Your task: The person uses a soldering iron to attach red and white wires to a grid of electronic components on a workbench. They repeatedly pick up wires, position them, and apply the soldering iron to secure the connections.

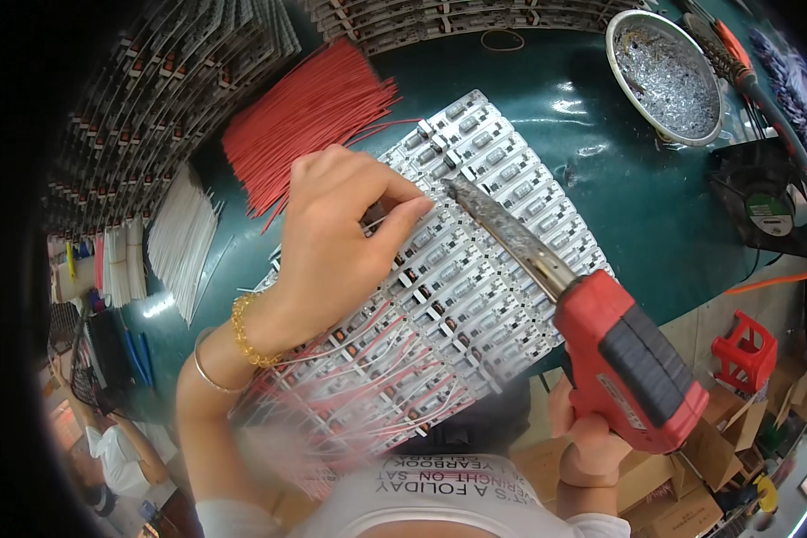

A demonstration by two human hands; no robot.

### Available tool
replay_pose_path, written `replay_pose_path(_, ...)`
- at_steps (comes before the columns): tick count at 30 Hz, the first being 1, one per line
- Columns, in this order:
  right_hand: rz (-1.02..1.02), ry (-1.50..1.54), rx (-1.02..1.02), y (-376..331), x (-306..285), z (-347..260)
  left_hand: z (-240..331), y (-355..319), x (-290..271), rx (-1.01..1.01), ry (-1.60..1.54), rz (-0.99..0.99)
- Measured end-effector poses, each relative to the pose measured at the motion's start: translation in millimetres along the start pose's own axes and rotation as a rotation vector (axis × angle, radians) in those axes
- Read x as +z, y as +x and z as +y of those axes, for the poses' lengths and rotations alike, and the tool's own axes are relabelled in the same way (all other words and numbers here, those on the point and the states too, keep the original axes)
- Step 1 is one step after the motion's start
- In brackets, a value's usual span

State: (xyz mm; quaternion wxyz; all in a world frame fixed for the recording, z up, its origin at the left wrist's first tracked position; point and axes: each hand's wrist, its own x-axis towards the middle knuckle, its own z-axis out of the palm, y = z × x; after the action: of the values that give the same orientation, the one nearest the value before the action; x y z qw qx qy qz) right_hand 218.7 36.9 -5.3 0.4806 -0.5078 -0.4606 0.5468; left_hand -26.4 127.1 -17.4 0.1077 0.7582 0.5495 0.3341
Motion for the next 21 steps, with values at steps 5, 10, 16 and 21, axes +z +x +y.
replay_pose_path(5, 0.044, -0.021, 0.047, -1.2, 7.3, -4.3, -0.6, -1.2, 3.1, -0.026, 0.025, -0.009)
replay_pose_path(10, 0.06, -0.069, 0.041, -4.0, 6.1, -1.2, -2.1, -0.5, 3.5, -0.009, 0.039, -0.004)
replay_pose_path(16, 0.066, -0.069, 0.013, -6.6, 6.8, -5.1, -2.1, 0.1, 4.5, -0.006, 0.034, -0.003)
replay_pose_path(21, 0.013, -0.098, -0.008, -3.6, 7.7, -4.2, -2.4, -1.3, 5.1, -0.008, 0.027, 0.004)
